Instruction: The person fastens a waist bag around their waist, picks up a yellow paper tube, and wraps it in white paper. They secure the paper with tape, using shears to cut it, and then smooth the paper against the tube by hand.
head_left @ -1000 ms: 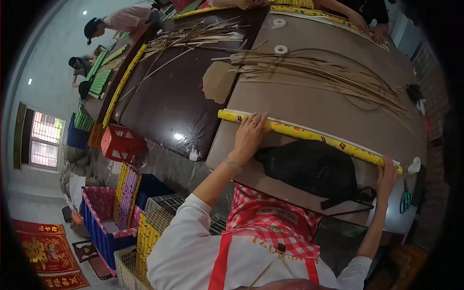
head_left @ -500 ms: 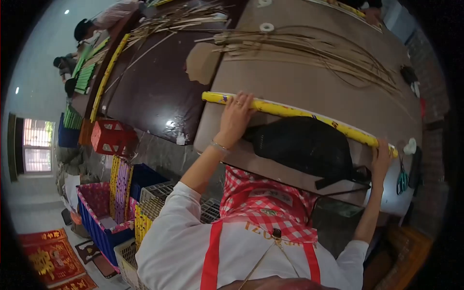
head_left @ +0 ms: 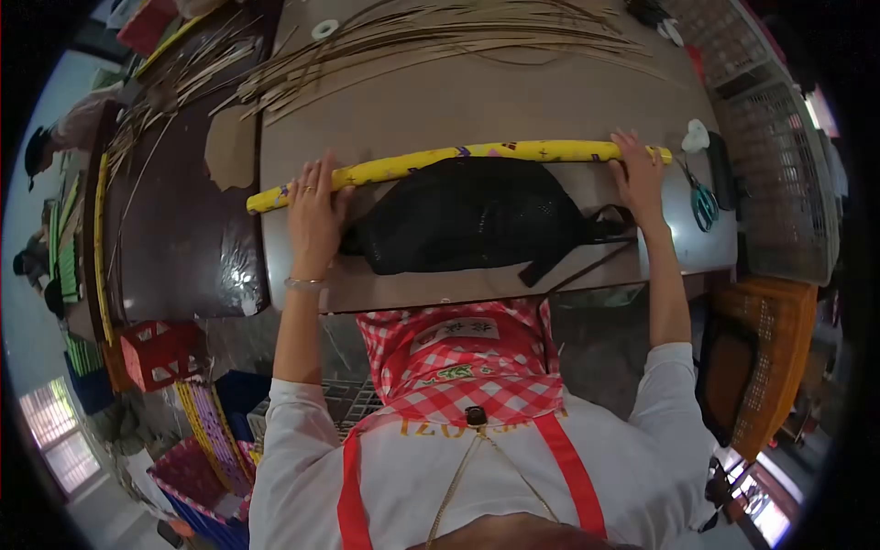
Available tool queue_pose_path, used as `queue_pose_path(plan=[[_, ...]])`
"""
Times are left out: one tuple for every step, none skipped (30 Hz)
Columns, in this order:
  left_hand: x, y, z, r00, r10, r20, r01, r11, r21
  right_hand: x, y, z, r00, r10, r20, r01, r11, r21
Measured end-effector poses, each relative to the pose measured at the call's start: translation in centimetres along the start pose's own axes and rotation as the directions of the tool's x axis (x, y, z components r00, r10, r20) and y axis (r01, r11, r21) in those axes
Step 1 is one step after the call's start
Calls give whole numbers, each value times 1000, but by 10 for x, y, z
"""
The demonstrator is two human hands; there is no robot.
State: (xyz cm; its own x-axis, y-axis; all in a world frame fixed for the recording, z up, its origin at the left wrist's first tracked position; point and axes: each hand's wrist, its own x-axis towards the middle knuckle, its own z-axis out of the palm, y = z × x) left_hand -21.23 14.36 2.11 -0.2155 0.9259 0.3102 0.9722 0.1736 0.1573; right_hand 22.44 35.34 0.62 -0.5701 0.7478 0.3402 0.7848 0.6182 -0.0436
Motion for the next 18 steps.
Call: queue_pose_path(plan=[[1,1,-1,1000,-16,8,17,1000,-14,0,0,0,1000,-3,4,3,1000,-1],[1,1,0,999,-35,15,36,999,-23,-1,-1,-1,1000,18,4,-18,999,-27],[1,-3,3,999,-24,23,23,1000,13,0,-3,-2,1000,9,-2,-9,1000,-16],[1,-8,6,1000,-8,30,7,999,44,1,-3,-2,1000,-2,-8,2,1000,-2],[3,-10,7,999,7,36,-9,997,77,3,-4,-2,1000,13,-11,-14,1000,-19],[6,-10,8,999,-13,34,11,999,53,5,-3,-2,1000,10,16,-10,999,-31],[9,-10,10,1000,1,31,-3,999,41,6,-1,-2,999,6,43,-4,999,-41],[11,-12,12,1000,0,27,-1,999,33,7,2,0,999,-9,38,10,999,-45],[14,-14,13,1000,-4,23,3,1000,28,11,5,-1,999,-2,34,3,999,-52],[17,-14,14,1000,3,19,-3,1000,27,16,5,-3,995,21,95,-15,998,-62],[20,-14,14,1000,11,23,-12,999,37,21,5,-4,987,40,156,-29,997,-71],[24,-16,15,999,18,27,-19,999,50,25,4,-1,987,39,153,-29,997,-69],[28,-19,17,1000,16,24,-17,998,55,31,1,0,995,-2,100,6,999,-38],[34,-21,21,999,31,28,-33,998,56,34,-3,2,998,-41,47,42,999,-7],[39,-23,24,998,46,33,-48,997,58,36,-8,4,998,-45,45,45,999,-3],[42,-24,27,999,42,32,-44,997,63,39,-19,-1,989,-122,85,119,992,30],[45,-25,29,999,45,-7,-44,998,39,41,-26,-2,972,-199,123,192,979,68],[47,-27,31,998,47,-44,-46,999,18,42,-28,2,971,-206,121,197,977,77]])
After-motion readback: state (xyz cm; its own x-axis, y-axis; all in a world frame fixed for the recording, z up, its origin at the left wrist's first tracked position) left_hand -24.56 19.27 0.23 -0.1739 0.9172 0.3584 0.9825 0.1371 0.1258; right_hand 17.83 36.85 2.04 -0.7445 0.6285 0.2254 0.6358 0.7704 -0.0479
